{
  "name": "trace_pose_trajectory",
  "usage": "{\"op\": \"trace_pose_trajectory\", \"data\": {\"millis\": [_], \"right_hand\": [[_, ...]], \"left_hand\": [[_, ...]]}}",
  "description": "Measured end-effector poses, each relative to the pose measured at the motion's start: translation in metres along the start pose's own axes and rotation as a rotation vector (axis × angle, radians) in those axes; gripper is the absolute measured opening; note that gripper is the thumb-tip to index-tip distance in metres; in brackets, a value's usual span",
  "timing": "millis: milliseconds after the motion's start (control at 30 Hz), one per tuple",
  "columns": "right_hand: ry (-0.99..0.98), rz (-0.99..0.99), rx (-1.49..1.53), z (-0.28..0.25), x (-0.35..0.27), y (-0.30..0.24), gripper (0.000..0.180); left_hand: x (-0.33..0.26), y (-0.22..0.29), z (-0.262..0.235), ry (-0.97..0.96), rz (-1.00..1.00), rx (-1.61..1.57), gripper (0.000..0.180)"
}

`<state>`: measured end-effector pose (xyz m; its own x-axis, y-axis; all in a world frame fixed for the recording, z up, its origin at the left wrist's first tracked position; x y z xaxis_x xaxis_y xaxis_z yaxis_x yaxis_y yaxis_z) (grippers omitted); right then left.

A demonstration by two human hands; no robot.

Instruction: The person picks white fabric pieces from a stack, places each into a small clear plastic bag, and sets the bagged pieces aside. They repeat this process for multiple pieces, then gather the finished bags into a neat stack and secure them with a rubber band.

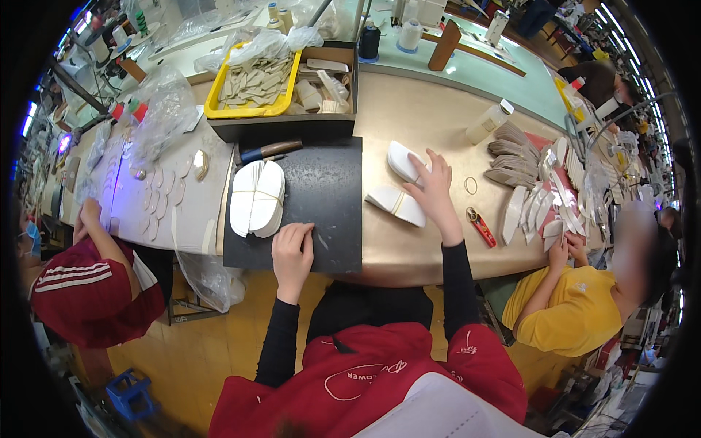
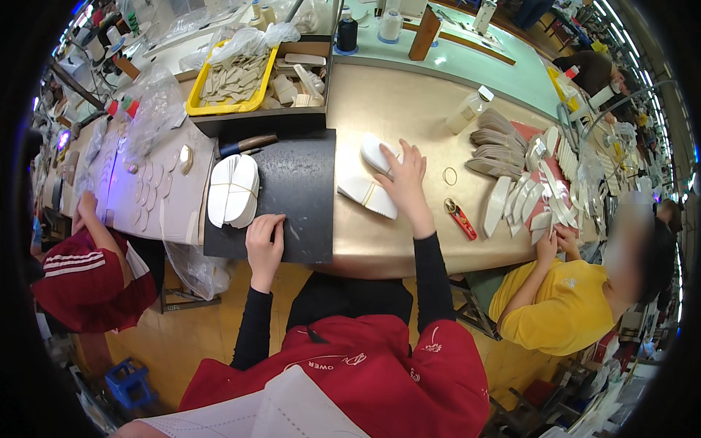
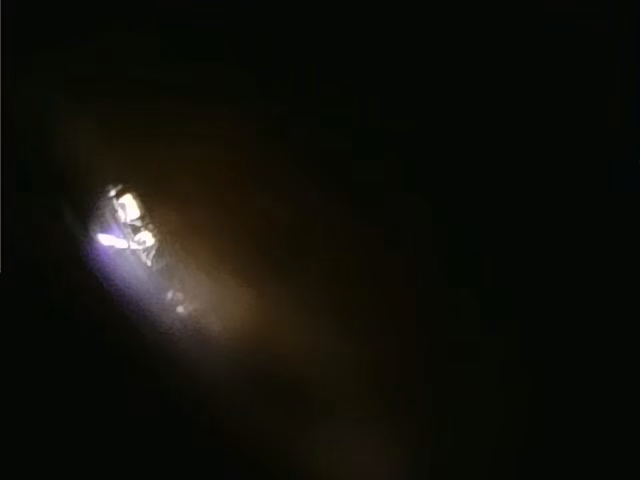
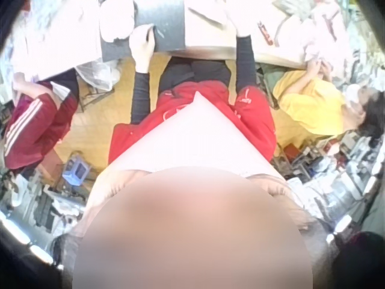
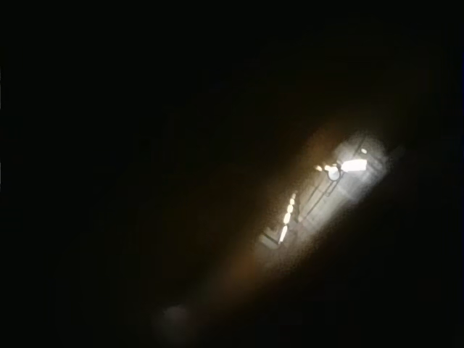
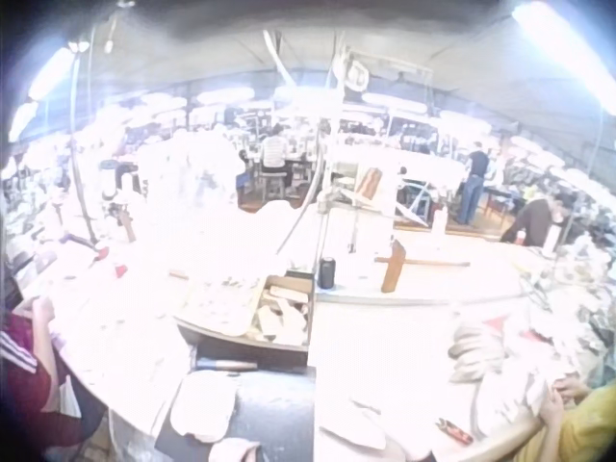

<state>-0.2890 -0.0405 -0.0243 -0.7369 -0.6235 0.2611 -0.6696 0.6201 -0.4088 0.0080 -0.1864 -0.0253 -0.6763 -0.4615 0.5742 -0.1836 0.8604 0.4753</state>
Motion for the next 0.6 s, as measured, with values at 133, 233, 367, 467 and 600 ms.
{"op": "trace_pose_trajectory", "data": {"millis": [133,233,367,467,600], "right_hand": [[-0.022,-0.064,0.037,-0.001,-0.049,-0.030,0.064],[-0.030,-0.075,-0.039,0.002,-0.067,-0.032,0.060],[-0.002,-0.225,0.112,-0.013,-0.090,-0.027,0.056],[0.027,-0.411,0.153,-0.033,-0.117,-0.037,0.059],[-0.054,-0.385,0.213,-0.061,-0.135,-0.050,0.054]], "left_hand": [[0.000,0.000,0.001,0.004,0.001,0.019,0.010],[0.002,0.002,0.000,-0.031,0.009,0.025,0.010],[-0.007,0.005,0.012,0.020,-0.417,-0.497,0.016],[-0.008,0.048,0.043,-0.066,-0.496,-1.032,0.044],[0.003,0.086,0.070,-0.373,-0.445,-0.940,0.059]]}}
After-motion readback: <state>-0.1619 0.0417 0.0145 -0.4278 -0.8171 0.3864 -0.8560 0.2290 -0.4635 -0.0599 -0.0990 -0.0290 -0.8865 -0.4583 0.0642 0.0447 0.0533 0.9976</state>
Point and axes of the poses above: each hand's wrist, its own x-axis towards the middle knuckle, its own z-axis out of the palm, y = z × x, the point moved 6 cm from there along x, towards the middle knuckle, and after that the axes turned 13 degrees about z, right-handed, at the moved point
